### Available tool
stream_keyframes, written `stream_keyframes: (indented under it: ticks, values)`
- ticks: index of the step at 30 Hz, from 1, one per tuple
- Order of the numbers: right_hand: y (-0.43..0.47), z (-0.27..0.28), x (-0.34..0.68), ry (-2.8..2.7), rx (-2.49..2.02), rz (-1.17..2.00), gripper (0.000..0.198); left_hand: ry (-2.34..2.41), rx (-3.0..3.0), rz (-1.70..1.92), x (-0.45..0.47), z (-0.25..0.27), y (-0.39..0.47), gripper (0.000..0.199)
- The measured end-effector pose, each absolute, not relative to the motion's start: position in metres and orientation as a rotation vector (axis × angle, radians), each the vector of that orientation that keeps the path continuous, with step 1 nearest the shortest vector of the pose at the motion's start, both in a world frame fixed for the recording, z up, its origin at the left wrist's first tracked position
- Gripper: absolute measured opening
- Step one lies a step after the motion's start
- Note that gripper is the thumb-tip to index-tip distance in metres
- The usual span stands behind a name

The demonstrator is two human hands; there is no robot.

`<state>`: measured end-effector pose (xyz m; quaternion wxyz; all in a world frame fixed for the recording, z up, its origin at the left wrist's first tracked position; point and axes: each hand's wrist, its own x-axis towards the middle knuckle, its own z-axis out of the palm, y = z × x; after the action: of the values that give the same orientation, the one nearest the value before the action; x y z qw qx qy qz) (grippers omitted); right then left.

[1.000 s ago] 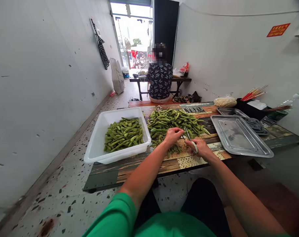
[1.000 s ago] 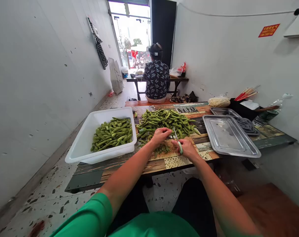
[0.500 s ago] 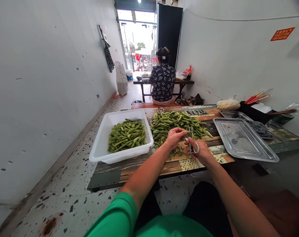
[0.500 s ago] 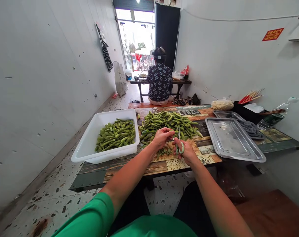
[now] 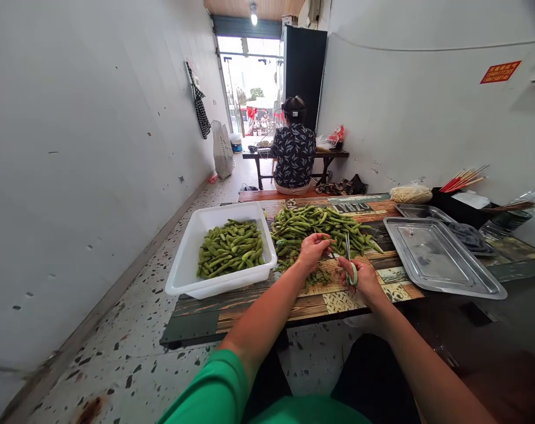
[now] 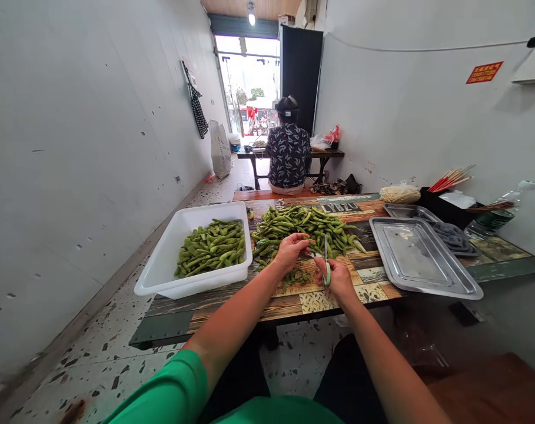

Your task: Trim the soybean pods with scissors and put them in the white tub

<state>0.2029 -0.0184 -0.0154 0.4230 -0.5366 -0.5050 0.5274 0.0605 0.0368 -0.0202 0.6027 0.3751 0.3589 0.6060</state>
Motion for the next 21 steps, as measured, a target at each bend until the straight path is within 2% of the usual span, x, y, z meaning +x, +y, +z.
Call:
stream_keyframes:
  ticks: [4, 7, 12, 21]
  values:
    - [-0.015, -0.011, 0.213, -1.514, -1.431, 1.230, 0.045, 0.916, 1.075, 1.403, 0.061, -0.027, 0.041, 0.036]
    - [-0.012, -0.008, 0.218, -1.646, -1.479, 1.124, 0.044, 1.042, 1.218, 1.391, 0.063, -0.032, 0.044, 0.031]
    - [-0.009, -0.006, 0.222, -1.702, -1.477, 1.080, 0.042, 1.125, 1.462, 1.342, 0.062, -0.030, 0.039, 0.019]
    - [-0.012, -0.009, 0.232, -1.741, -1.493, 1.035, 0.040, 1.095, 1.522, 1.134, 0.056, -0.021, 0.032, 0.018]
